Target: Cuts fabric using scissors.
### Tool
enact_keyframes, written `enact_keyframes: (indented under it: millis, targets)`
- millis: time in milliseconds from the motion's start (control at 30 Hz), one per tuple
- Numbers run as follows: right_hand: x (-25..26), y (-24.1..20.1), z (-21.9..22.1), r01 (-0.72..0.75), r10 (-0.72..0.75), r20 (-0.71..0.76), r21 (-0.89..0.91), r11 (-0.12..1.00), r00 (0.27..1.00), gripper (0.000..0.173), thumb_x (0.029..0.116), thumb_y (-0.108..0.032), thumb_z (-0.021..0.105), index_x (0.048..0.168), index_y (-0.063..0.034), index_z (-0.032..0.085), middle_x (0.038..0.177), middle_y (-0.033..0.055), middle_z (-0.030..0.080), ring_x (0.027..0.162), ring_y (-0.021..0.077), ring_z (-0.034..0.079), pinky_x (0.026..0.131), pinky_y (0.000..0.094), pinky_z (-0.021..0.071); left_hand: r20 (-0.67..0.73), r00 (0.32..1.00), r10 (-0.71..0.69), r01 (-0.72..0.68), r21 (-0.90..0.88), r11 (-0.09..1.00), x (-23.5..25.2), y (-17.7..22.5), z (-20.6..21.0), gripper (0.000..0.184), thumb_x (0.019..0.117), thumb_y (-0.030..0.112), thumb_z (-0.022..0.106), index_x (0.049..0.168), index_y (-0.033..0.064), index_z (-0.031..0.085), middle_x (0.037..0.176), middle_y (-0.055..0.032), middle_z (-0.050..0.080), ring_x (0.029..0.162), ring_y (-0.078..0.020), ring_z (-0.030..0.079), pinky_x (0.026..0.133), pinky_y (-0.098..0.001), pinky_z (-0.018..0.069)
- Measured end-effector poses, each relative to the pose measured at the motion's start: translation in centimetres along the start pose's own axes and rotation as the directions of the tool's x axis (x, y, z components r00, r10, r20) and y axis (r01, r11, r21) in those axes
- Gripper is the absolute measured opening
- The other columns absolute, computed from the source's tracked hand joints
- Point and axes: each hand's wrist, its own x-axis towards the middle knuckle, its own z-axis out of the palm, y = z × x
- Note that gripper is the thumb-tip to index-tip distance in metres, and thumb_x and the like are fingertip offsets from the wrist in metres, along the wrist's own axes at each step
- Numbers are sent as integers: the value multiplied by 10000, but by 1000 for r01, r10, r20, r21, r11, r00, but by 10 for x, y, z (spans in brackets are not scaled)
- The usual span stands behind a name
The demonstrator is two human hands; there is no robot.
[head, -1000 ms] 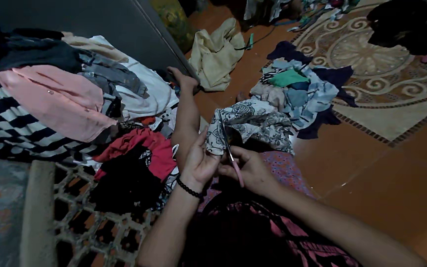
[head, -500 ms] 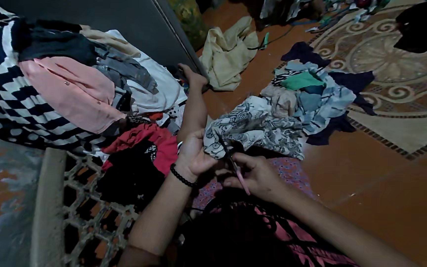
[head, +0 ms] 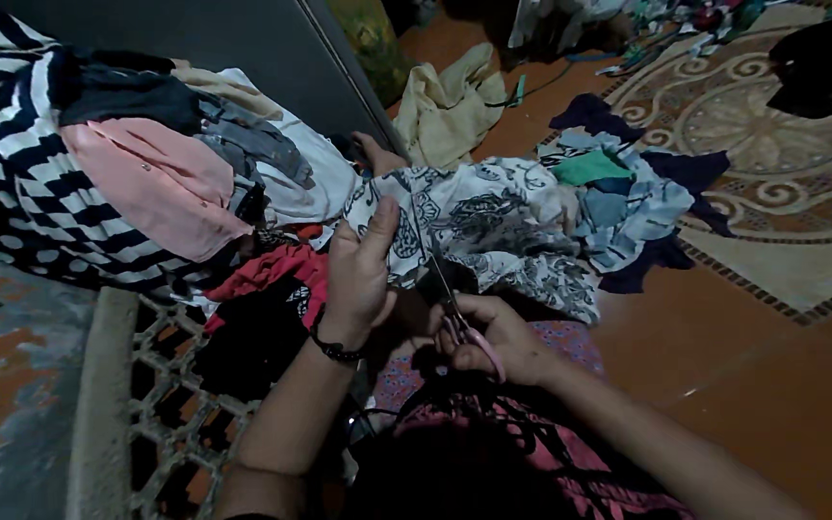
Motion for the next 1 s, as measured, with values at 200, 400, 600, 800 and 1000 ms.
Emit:
enact_keyframes:
  millis: [200, 400, 600, 800, 1000]
  targets:
    - [30, -12, -5, 78, -83, 73, 68, 995, 994, 467, 923, -575, 665, 1087, -138, 663, 765, -151, 608, 681, -64, 567, 626, 143, 503, 19, 993, 120, -120, 17, 993, 3, 12, 7, 254, 1102, 295, 432, 1191, 163, 630, 994, 25, 721, 887, -69, 711, 782, -283, 617]
    - [40, -18, 6, 81, -95, 75, 171, 982, 993, 440, 921, -570, 668, 1081, -160, 668, 769, -143, 629, 669, -41, 595, 607, 159, 521, -27, 984, 178, -178, 7, 984, 3, 9, 7, 244, 1104, 292, 425, 1194, 181, 623, 1020, 45, 718, 929, -58, 704, 822, -290, 612]
    - [37, -21, 15, 45, -54, 56, 156, 987, 997, 493, 917, -616, 646, 1048, -140, 661, 734, -123, 615, 640, -24, 586, 575, 165, 505, -4, 974, 226, -226, -46, 973, 3, -5, -2, 251, 1105, 332, 407, 1152, 229, 630, 1005, 83, 716, 929, -25, 696, 823, -265, 604]
    - [34, -22, 19, 48, -53, 48, 99, 994, 997, 481, 922, -586, 660, 1057, -125, 667, 766, -130, 617, 687, -31, 594, 616, 168, 523, 41, 962, 271, -267, -84, 960, 0, -12, -10, 266, 1092, 399, 422, 1121, 278, 657, 990, 117, 724, 915, 10, 694, 813, -228, 598]
    - [32, -22, 22, 24, -26, 25, 73, 997, 999, 440, 899, -540, 716, 1054, -130, 680, 754, -148, 615, 652, -49, 577, 589, 153, 513, 21, 957, 289, -287, -55, 956, 0, -14, -12, 244, 1088, 403, 430, 1110, 289, 645, 983, 137, 715, 906, 33, 684, 811, -205, 589]
